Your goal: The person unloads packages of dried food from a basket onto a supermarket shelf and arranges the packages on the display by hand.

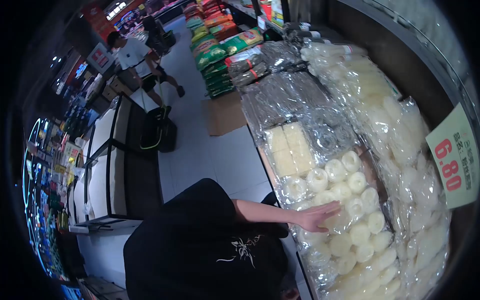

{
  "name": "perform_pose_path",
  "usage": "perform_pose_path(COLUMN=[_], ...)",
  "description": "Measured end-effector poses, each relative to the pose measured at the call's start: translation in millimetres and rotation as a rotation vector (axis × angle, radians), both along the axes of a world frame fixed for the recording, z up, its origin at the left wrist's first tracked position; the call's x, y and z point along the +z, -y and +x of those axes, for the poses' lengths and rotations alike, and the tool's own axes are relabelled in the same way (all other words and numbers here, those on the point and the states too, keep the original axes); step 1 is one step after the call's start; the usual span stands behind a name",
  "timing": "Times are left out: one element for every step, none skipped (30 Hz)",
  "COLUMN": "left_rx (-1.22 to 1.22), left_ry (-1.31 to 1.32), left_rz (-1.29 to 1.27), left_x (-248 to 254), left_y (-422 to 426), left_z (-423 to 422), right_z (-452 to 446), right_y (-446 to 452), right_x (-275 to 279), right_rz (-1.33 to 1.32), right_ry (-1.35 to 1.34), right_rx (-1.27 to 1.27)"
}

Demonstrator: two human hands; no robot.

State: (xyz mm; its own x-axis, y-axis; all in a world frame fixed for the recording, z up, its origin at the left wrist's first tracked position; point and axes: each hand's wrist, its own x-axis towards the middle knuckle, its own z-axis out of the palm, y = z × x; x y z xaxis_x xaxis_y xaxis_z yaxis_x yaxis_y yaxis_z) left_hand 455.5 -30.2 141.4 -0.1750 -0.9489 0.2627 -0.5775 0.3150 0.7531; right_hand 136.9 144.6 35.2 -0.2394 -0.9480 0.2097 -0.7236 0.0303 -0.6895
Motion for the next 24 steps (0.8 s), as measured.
perform_pose_path(left_rx=[-0.024,-0.022,-0.028,-0.038,-0.041,-0.052,-0.056,-0.067,-0.069,-0.106,-0.067,-0.026,-0.056,-0.043,-0.027,-0.049,-0.024,0.000,-0.025,-0.019,-0.011,-0.032,-0.022,-0.012], left_ry=[0.000,0.017,0.044,0.057,0.073,0.083,0.093,0.090,0.093,0.087,0.076,0.066,0.063,0.086,0.109,0.107,0.147,0.189,0.191,0.228,0.264,0.261,0.273,0.285], left_rz=[-0.042,0.002,0.046,0.059,0.067,0.087,0.113,0.105,0.098,0.101,0.110,0.121,0.126,0.102,0.075,0.078,0.057,0.036,0.040,0.052,0.061,0.062,0.048,0.034], left_x=[-5,-2,0,-2,-1,3,7,6,7,9,15,19,20,21,22,21,16,11,4,0,-4,-8,-7,-6], left_y=[6,9,9,8,9,11,10,11,14,19,28,40,54,71,89,108,124,135,142,146,148,151,150,149], left_z=[-8,-16,-15,-18,-18,-17,-18,-16,-15,-14,-12,-12,-13,-14,-16,-19,-22,-27,-32,-38,-46,-51,-53,-54], right_z=[-18,-33,-40,-50,-57,-60,-63,-63,-63,-60,-53,-48,-43,-38,-34,-30,-25,-19,-12,-6,-1,3,6,17], right_y=[-18,-37,-59,-84,-104,-120,-139,-150,-159,-169,-175,-183,-193,-198,-201,-205,-211,-218,-223,-228,-231,-231,-228,-226], right_x=[-7,-7,-5,1,8,14,20,23,23,22,22,19,17,16,14,11,9,6,4,3,1,0,0,-2], right_rz=[0.036,0.073,0.115,0.163,0.208,0.253,0.304,0.349,0.395,0.445,0.493,0.541,0.591,0.639,0.683,0.729,0.779,0.829,0.878,0.929,0.975,1.019,1.065,1.112], right_ry=[-0.045,-0.091,-0.126,-0.165,-0.198,-0.220,-0.242,-0.253,-0.256,-0.254,-0.247,-0.238,-0.229,-0.220,-0.210,-0.197,-0.184,-0.167,-0.147,-0.127,-0.108,-0.089,-0.068,-0.045], right_rx=[-0.046,-0.106,-0.172,-0.238,-0.296,-0.349,-0.393,-0.422,-0.441,-0.456,-0.467,-0.476,-0.483,-0.488,-0.489,-0.489,-0.487,-0.484,-0.482,-0.480,-0.478,-0.473,-0.468,-0.460])
